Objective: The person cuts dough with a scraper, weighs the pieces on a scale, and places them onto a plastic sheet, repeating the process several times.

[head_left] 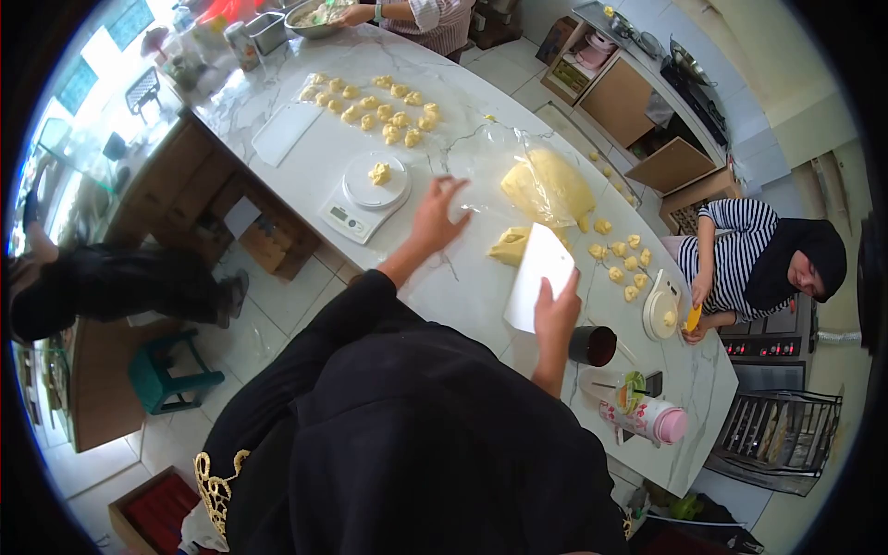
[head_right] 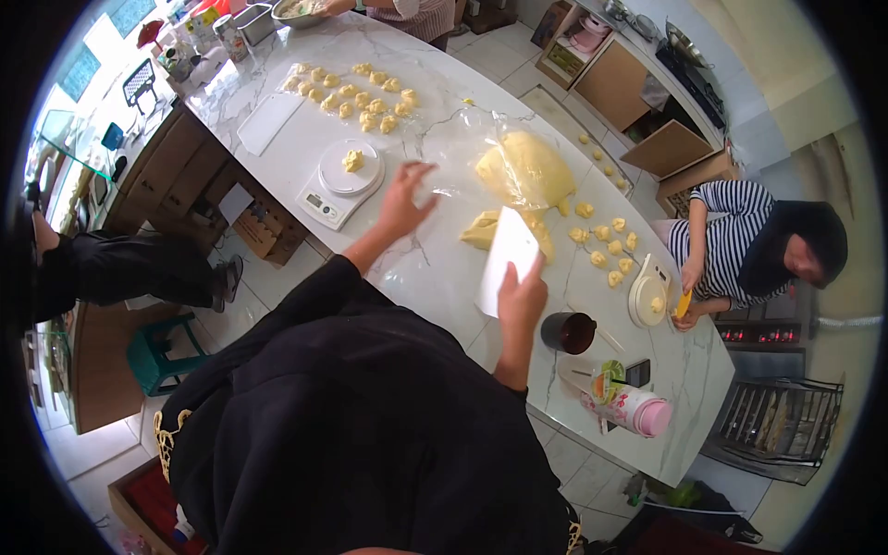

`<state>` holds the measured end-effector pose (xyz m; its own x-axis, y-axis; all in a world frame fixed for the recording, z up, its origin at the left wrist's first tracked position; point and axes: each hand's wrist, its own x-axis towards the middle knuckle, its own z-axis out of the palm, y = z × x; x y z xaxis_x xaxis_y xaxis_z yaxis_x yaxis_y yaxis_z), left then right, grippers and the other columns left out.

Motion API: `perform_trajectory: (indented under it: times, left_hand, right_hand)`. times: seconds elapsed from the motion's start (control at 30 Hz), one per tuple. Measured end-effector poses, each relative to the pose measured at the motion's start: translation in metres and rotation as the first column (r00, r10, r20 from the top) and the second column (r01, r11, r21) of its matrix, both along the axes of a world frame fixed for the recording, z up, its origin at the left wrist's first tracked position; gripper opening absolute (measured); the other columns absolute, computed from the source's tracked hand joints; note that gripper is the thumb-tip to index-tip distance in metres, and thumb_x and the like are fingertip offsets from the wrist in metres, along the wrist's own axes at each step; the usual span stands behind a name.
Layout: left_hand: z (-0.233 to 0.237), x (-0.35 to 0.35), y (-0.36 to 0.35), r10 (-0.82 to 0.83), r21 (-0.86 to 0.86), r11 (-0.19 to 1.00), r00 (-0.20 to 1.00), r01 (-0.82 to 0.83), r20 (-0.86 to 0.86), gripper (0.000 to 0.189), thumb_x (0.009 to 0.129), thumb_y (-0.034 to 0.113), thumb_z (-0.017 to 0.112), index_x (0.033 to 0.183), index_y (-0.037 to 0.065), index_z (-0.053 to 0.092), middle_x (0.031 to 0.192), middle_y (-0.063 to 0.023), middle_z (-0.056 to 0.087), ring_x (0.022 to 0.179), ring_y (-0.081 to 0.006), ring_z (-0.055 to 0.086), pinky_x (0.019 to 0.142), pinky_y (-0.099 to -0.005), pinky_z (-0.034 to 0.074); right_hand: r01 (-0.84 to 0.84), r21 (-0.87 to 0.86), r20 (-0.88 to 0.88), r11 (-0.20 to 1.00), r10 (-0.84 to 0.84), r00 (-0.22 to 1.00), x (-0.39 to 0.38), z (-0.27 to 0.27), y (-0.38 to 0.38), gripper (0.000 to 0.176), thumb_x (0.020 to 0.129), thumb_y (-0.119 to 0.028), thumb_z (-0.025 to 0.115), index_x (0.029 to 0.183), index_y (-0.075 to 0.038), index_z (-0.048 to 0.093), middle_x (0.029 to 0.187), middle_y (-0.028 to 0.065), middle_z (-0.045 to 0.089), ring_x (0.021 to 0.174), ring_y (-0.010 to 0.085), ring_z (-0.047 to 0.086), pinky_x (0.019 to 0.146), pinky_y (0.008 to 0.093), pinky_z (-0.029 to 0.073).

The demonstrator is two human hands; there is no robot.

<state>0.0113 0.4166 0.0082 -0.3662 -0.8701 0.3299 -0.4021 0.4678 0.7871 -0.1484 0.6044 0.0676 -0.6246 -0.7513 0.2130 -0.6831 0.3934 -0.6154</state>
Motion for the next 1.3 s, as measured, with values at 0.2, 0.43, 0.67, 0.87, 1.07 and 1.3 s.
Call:
perform_trajectory:
  times: [0.2, 0.43, 0.67, 0.87, 1.07, 1.3]
  left_hand:
    - [-0.001, 0.078, -0.063, 0.242, -0.253, 0.96, 0.816, -0.122, 0.525, 0.04, 0.078, 0.01, 0.059, 0.118, 0.016, 0.057, 0.134, -0.0169, 0.042, 0.124, -0.0342, 0.037, 0.102, -0.0458, 0.03]
    - [-0.014, 0.111, -0.081, 0.042, -0.175, 0.985, 0.966, 0.003, 0.256, 0.021, 0.074, 0.0, 0.057, 0.091, 0.005, 0.068, 0.105, -0.0123, 0.063, 0.095, -0.0321, 0.06, 0.082, -0.034, 0.048]
    - [-0.004, 0.145, -0.111, 0.217, 0.513, 0.858, 0.914, -0.012, -0.341, 0.02, 0.086, 0.006, 0.056, 0.103, -0.001, 0.064, 0.095, -0.0114, 0.064, 0.085, -0.0151, 0.061, 0.077, -0.0265, 0.05]
    - [0.014, 0.214, -0.14, 0.345, 0.605, 0.795, 0.783, 0.051, -0.519, 0.025, 0.088, 0.008, 0.056, 0.109, -0.005, 0.06, 0.094, -0.0101, 0.063, 0.085, -0.0131, 0.061, 0.078, -0.0242, 0.05]
    - [0.039, 0.26, -0.205, 0.252, 0.455, 0.89, 0.835, -0.002, -0.489, 0.027, 0.089, 0.012, 0.055, 0.11, -0.004, 0.06, 0.096, -0.0094, 0.063, 0.088, -0.012, 0.059, 0.08, -0.0238, 0.047]
    - [0.167, 0.175, -0.344, -0.119, -0.067, 0.993, 0.747, 0.099, -0.654, 0.039, 0.095, 0.021, 0.045, 0.125, -0.003, 0.05, 0.106, -0.0116, 0.06, 0.097, -0.0179, 0.059, 0.085, -0.0293, 0.048]
  right_hand:
    - [0.09, 0.041, 0.046, 0.995, -0.092, 0.995, -0.023, 0.01, 0.028, 0.034, 0.084, -0.014, 0.056, 0.114, -0.003, 0.044, 0.088, 0.0274, 0.062, 0.085, 0.0442, 0.059, 0.069, 0.0479, 0.047]
    - [-0.096, -0.482, 0.484, 0.871, 0.355, 0.8, 0.018, 0.014, -0.062, 0.034, 0.086, -0.008, 0.059, 0.115, 0.006, 0.05, 0.105, 0.0094, 0.06, 0.094, 0.0151, 0.056, 0.085, 0.0296, 0.043]
    - [0.065, -0.23, 0.971, 0.971, 0.233, -0.044, 0.004, -0.06, -0.284, 0.044, 0.083, -0.021, 0.063, 0.118, 0.002, 0.051, 0.112, 0.0107, 0.058, 0.097, 0.0232, 0.058, 0.086, 0.0376, 0.046]
    - [0.258, -0.108, 0.979, 0.96, 0.148, -0.143, -0.012, -0.141, -0.403, 0.033, 0.087, -0.013, 0.054, 0.116, 0.003, 0.05, 0.114, 0.0165, 0.057, 0.1, 0.0309, 0.059, 0.087, 0.0456, 0.048]
    - [0.42, -0.461, 0.87, 0.782, 0.305, 0.387, 0.039, -0.093, -0.413, 0.031, 0.082, -0.002, 0.062, 0.111, 0.004, 0.053, 0.106, 0.0113, 0.061, 0.092, 0.0213, 0.061, 0.079, 0.033, 0.051]
    - [-0.782, -0.363, 0.314, 0.507, 0.857, 0.409, 0.168, -0.003, -0.341, 0.024, 0.078, -0.018, 0.07, 0.092, -0.001, 0.061, 0.08, 0.015, 0.062, 0.074, 0.0268, 0.061, 0.069, 0.0332, 0.047]
